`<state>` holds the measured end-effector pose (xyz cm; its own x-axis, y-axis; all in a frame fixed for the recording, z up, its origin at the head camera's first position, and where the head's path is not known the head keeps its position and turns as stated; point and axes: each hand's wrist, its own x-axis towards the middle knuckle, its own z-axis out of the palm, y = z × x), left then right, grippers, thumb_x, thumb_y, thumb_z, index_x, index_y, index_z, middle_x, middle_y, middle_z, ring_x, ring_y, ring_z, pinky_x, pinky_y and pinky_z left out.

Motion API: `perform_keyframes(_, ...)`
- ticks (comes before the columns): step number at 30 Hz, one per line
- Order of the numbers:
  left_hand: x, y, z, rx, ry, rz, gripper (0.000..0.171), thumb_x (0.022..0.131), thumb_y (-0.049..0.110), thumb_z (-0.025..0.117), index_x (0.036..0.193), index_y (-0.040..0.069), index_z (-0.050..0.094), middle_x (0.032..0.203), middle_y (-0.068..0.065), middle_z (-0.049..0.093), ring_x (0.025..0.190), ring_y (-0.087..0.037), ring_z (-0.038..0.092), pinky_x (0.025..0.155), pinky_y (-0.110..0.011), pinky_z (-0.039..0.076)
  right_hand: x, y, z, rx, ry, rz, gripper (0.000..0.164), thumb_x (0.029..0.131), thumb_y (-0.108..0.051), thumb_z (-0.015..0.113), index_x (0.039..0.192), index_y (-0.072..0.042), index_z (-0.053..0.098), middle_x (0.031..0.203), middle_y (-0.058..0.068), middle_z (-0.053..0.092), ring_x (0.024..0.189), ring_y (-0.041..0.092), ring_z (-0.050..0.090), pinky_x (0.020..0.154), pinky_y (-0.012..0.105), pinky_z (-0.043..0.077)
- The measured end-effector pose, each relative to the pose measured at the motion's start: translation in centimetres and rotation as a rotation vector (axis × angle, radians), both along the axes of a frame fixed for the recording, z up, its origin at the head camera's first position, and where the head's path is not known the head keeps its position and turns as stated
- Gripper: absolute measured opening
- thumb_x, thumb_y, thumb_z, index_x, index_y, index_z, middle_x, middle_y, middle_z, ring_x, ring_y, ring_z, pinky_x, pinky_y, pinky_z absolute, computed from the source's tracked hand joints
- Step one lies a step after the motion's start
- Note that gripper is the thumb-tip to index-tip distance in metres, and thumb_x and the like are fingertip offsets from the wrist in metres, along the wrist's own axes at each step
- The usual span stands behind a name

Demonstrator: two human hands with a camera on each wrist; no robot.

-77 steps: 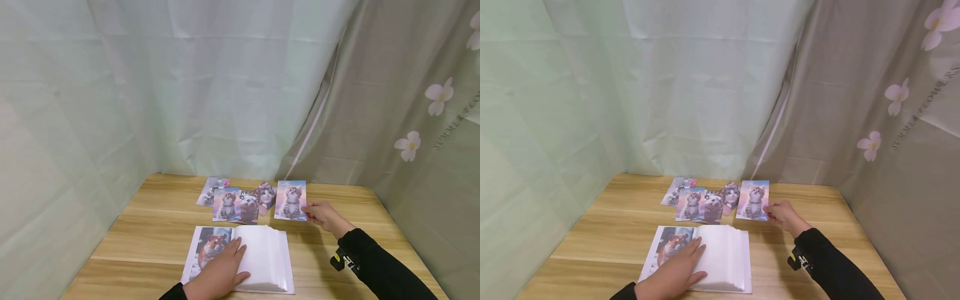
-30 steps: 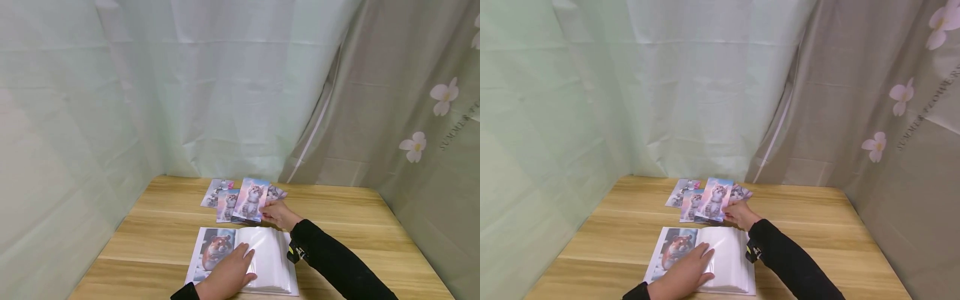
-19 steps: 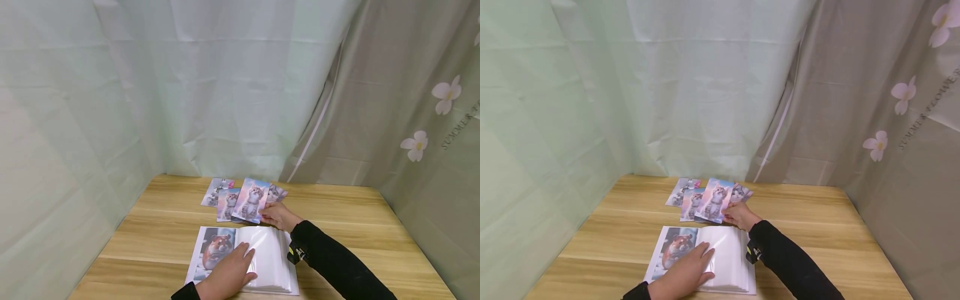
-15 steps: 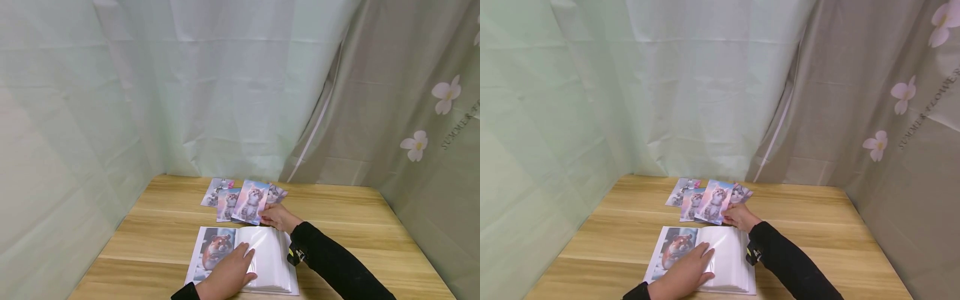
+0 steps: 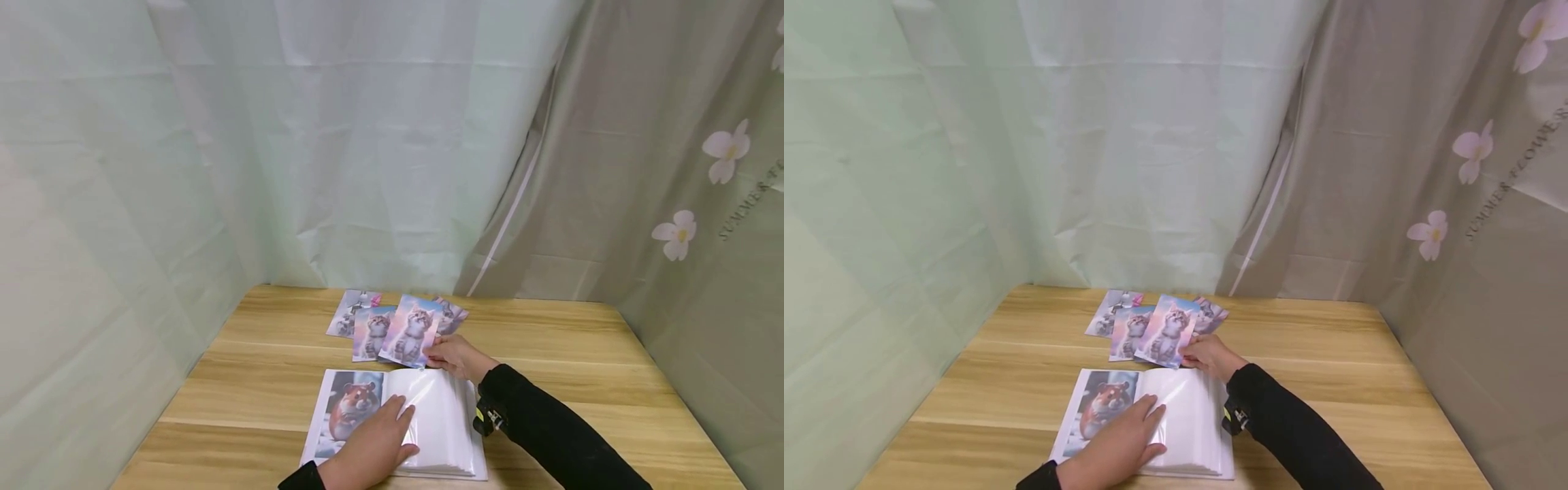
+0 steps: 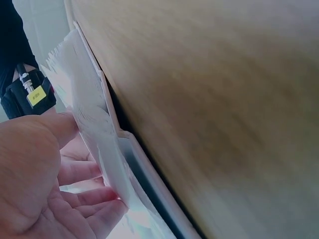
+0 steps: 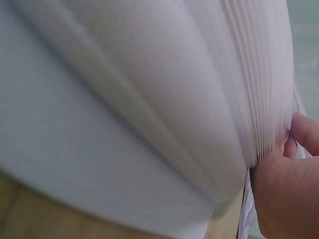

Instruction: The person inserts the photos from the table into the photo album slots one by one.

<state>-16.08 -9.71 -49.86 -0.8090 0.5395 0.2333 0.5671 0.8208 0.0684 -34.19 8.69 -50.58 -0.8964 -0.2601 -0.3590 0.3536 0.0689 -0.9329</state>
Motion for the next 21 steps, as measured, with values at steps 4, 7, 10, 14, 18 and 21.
perform_keyframes(4,0.0,0.0,0.0,0.000,0.000,0.004,0.058,0.091,0.042,0.071,0.129,-0.001,0.062,0.132,-0.019,0.057,0.125,-0.029,0.054,0.101,-0.035,0.050,0.4,0.5,0.4,0.012,-0.003,0.018,0.016,0.092,0.006,0.065,0.085,-0.002,0.054,0.079,0.006,0.060,0.067,0.012,0.060,0.069,0.024,0.058)
perform_keyframes(7,0.1,0.0,0.0,0.004,-0.003,0.003,0.058,0.091,0.042,0.070,0.129,-0.001,0.062,0.133,-0.020,0.057,0.126,-0.030,0.054,0.102,-0.036,0.049,0.6,1.2,0.5,0.014,0.003,0.031,0.016,0.093,0.005,0.065,0.084,-0.002,0.054,0.079,0.005,0.060,0.067,0.012,0.060,0.067,0.022,0.056)
perform_keyframes(10,0.0,0.0,-0.1,0.002,-0.024,0.008,0.058,0.092,0.042,0.069,0.130,-0.001,0.061,0.134,-0.020,0.057,0.127,-0.030,0.053,0.103,-0.037,0.049,0.6,1.8,0.5,0.033,0.010,0.032,0.016,0.093,0.005,0.065,0.084,-0.002,0.054,0.079,0.005,0.059,0.068,0.012,0.060,0.067,0.022,0.056)
perform_keyframes(14,-0.1,0.0,-0.1,-0.003,-0.068,0.020,0.059,0.093,0.044,0.067,0.132,0.000,0.061,0.137,-0.020,0.056,0.129,-0.031,0.052,0.103,-0.038,0.049,0.7,2.5,0.8,0.079,0.032,0.034,0.017,0.092,0.004,0.067,0.083,-0.003,0.054,0.081,0.006,0.058,0.071,0.014,0.061,0.068,0.024,0.057)
perform_keyframes(18,-0.1,0.1,0.0,-0.005,-0.096,0.028,0.060,0.093,0.045,0.067,0.134,0.001,0.060,0.139,-0.020,0.054,0.131,-0.032,0.052,0.102,-0.039,0.049,0.7,2.9,1.2,0.110,0.087,0.057,0.017,0.092,0.006,0.066,0.081,-0.002,0.056,0.082,0.007,0.059,0.072,0.015,0.062,0.069,0.025,0.058)
perform_keyframes(21,0.0,0.1,0.1,-0.008,-0.099,0.029,0.061,0.093,0.045,0.066,0.135,0.001,0.059,0.139,-0.020,0.054,0.131,-0.033,0.052,0.102,-0.038,0.050,0.7,3.0,1.5,0.128,0.137,0.091,0.019,0.092,0.006,0.065,0.078,-0.002,0.055,0.080,0.007,0.058,0.072,0.015,0.061,0.069,0.026,0.058)
